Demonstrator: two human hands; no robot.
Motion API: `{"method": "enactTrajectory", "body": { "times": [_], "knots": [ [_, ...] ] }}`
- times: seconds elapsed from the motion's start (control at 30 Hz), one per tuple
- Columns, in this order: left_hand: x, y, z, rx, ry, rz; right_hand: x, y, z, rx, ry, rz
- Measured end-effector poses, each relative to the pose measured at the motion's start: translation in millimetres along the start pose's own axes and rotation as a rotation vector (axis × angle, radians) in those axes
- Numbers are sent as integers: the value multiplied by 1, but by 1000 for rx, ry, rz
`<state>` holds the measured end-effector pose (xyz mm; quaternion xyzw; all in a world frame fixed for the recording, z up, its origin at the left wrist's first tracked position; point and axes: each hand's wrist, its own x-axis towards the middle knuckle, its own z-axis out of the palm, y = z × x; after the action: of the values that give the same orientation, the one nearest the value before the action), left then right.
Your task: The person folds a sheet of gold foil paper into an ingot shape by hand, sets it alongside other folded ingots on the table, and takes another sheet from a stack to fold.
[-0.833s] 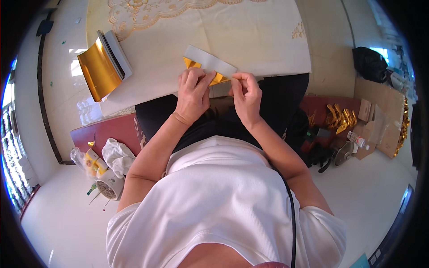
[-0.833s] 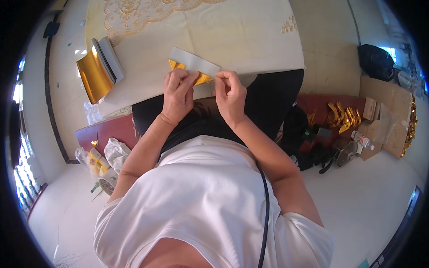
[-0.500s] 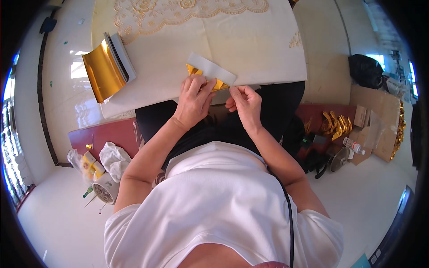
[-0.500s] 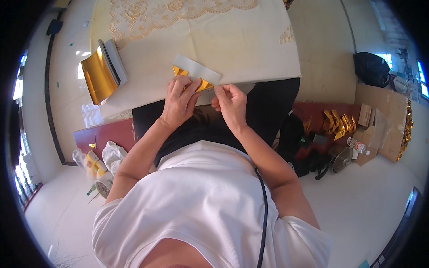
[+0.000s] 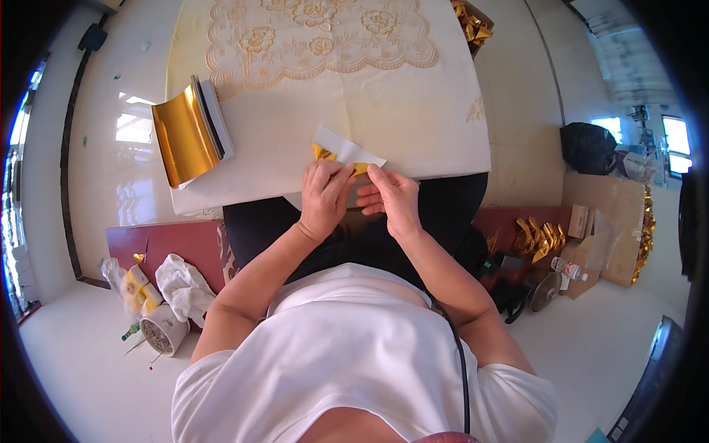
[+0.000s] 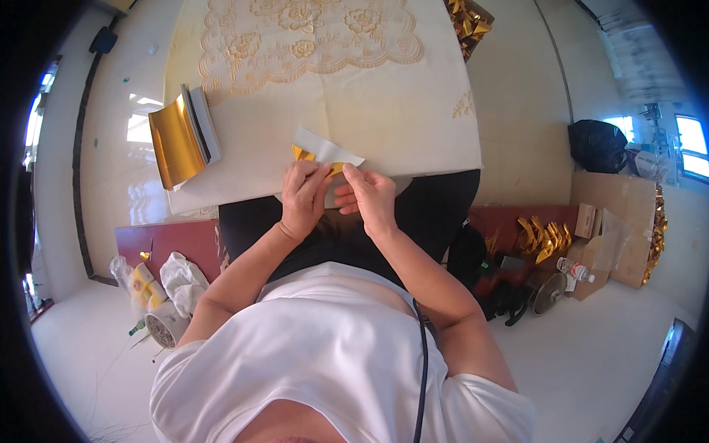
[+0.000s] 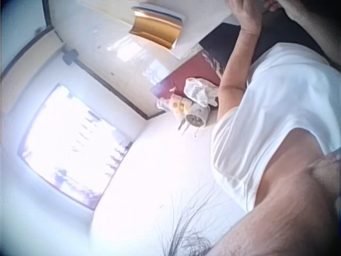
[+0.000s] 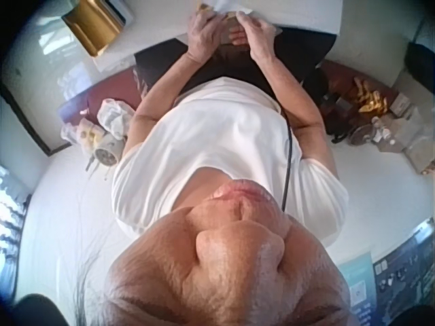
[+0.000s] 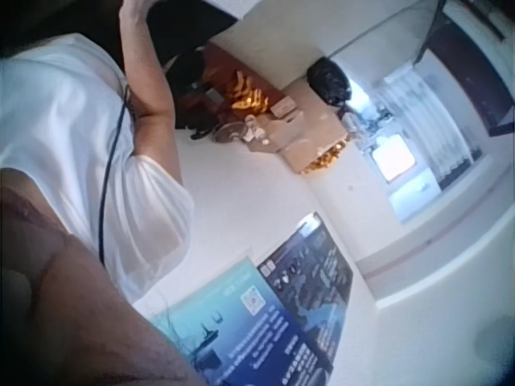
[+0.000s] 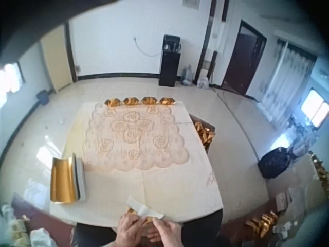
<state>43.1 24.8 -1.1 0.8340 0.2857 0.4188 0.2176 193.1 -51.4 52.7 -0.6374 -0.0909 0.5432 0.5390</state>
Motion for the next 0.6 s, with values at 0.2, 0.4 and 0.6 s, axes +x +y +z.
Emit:
{"method": "enactTrajectory", "body": {
  "times": [0.2, 0.4, 0.6],
  "knots": [
    [8, 3, 15, 111, 15, 25, 33, -14, 0, -166, 39, -118],
    [17, 14, 36, 230, -91, -13, 67, -31, -16, -540, 84, -397],
    [16, 15, 36, 275, -268, -28, 70, -29, -23, -886, 263, -762]
  ]
}}
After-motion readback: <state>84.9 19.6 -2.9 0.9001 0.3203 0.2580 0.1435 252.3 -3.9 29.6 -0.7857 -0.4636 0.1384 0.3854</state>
